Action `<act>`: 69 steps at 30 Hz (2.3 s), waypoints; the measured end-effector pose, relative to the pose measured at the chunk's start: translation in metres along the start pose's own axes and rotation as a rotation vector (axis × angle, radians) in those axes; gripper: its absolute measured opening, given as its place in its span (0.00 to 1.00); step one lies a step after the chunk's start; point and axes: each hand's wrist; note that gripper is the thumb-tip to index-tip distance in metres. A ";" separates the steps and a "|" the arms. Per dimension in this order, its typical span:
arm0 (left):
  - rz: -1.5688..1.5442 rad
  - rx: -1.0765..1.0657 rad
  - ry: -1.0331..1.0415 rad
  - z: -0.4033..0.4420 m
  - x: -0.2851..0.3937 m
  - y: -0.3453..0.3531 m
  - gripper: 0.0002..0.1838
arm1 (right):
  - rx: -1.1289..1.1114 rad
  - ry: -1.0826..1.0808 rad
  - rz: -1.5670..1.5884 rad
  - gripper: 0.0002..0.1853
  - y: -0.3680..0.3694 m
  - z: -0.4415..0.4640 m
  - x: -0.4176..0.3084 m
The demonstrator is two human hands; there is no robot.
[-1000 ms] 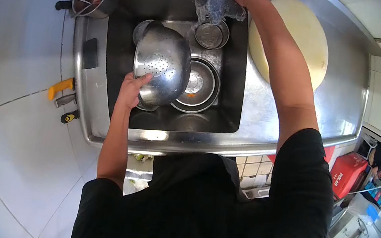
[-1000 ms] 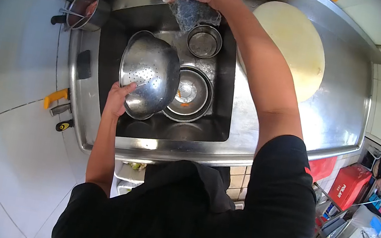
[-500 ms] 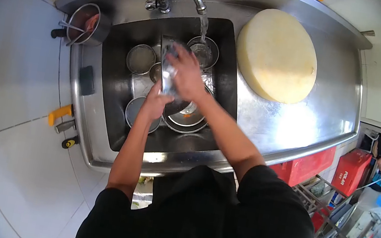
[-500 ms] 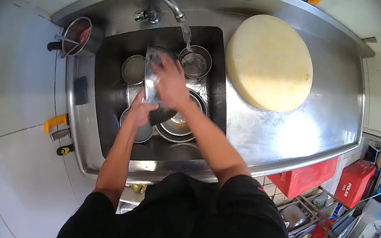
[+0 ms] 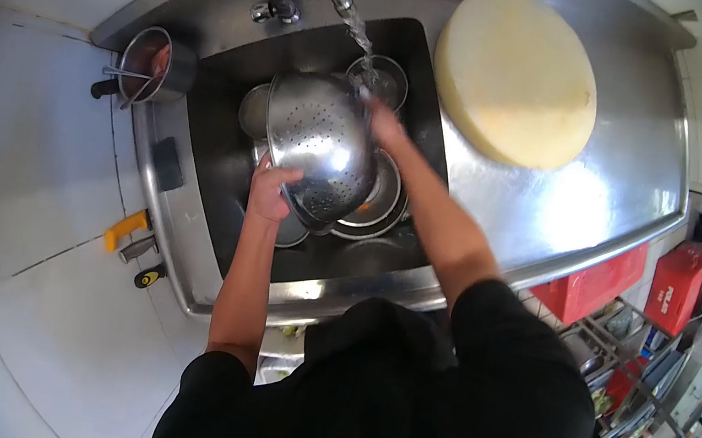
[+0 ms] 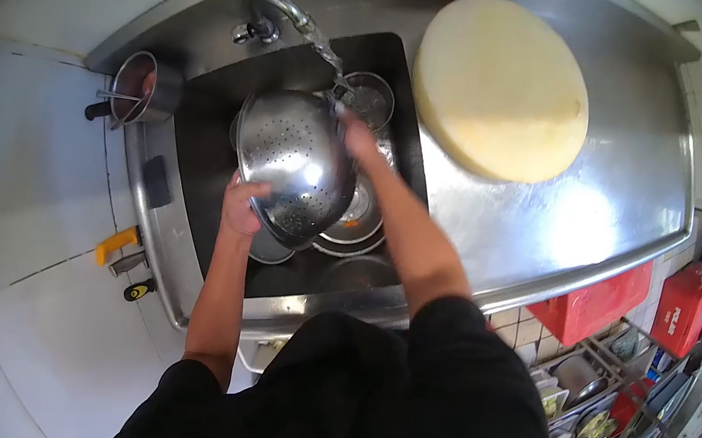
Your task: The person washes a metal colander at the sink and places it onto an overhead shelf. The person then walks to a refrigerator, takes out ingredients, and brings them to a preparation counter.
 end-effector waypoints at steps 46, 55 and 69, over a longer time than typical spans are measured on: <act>1.546 -0.210 0.068 0.027 -0.075 0.064 0.20 | 0.465 -0.195 -0.427 0.27 -0.034 -0.027 -0.051; -0.077 0.397 -0.001 -0.025 -0.065 -0.097 0.22 | 0.528 -0.251 -0.542 0.18 -0.038 -0.022 -0.072; 0.049 0.823 0.145 -0.029 -0.064 -0.089 0.15 | -0.455 0.013 -1.264 0.22 0.106 -0.061 0.039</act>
Point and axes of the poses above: each hand's wrist, its own z-axis towards the middle knuckle, its own y-axis out of the palm, x = y × z, and after that the axes turned 6 degrees about -x, right-handed
